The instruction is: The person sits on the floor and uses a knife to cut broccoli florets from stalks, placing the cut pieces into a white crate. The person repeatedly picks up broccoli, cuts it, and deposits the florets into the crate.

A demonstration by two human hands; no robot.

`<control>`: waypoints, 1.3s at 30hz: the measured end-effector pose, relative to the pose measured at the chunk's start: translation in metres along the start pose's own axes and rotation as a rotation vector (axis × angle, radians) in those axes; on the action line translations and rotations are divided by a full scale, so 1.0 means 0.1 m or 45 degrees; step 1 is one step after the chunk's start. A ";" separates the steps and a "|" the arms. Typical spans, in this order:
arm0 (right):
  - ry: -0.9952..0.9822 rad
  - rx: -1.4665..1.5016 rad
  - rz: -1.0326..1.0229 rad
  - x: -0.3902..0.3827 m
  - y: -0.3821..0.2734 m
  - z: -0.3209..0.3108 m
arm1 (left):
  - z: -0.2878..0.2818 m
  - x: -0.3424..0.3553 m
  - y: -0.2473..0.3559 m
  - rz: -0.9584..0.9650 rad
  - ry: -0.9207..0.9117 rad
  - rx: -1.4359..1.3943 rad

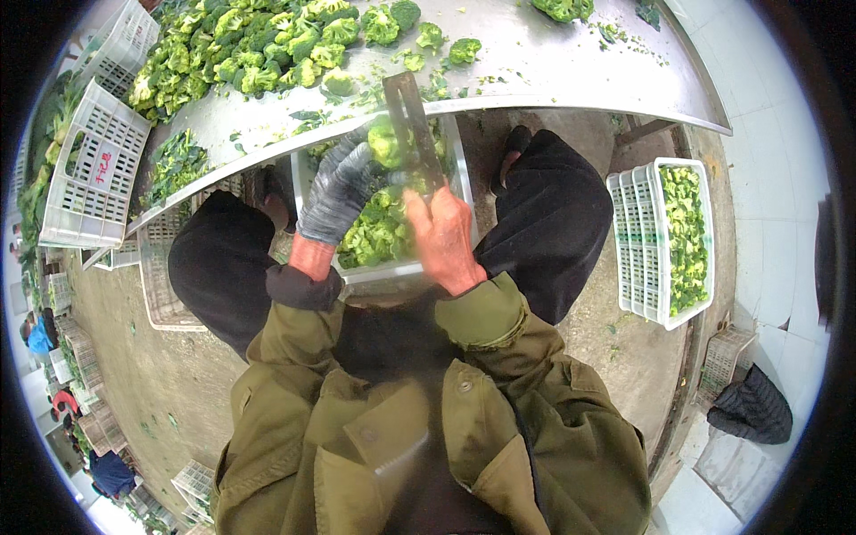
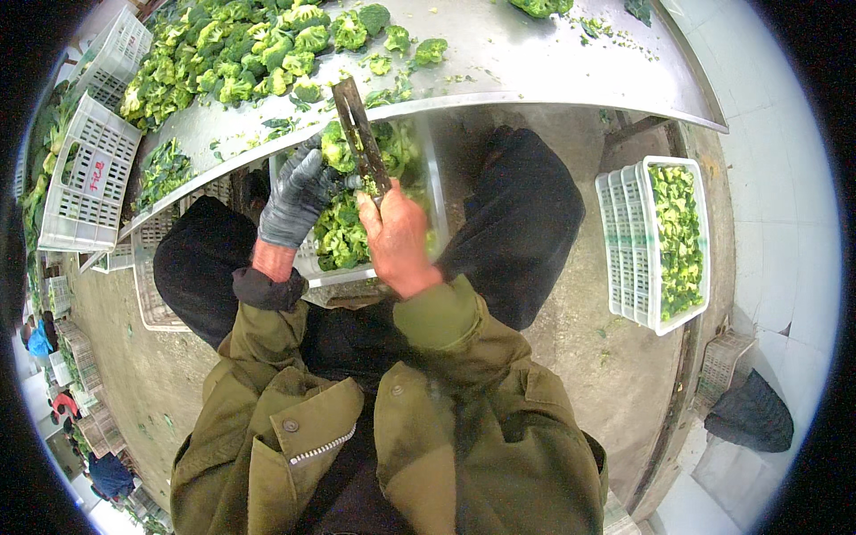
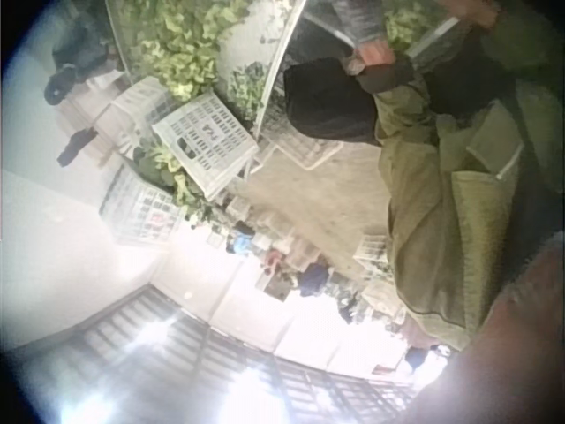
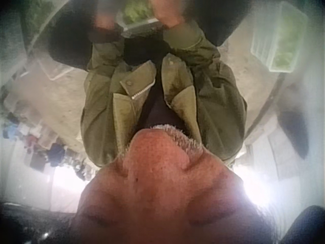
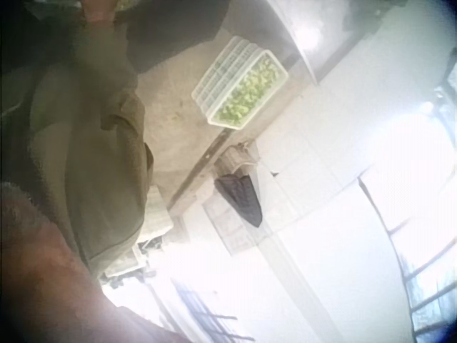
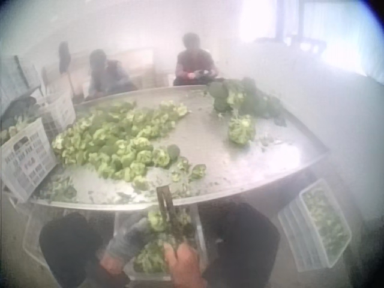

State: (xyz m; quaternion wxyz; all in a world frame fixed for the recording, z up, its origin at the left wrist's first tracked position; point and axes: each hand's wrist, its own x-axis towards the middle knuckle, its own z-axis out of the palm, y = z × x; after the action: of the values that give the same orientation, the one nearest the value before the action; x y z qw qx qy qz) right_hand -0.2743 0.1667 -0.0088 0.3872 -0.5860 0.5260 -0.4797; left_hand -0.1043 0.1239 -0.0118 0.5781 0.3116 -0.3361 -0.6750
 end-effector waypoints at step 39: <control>-0.310 -0.144 0.021 -0.16 0.10 0.12 | -0.21 -0.01 -0.53 -0.151 0.465 -0.468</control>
State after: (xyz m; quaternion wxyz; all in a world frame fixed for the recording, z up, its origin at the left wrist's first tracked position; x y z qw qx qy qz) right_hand -0.2651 0.1801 -0.0241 0.4185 -0.6564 0.5061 -0.3712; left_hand -0.1177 0.1283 -0.0674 0.6356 0.3370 -0.0792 -0.6901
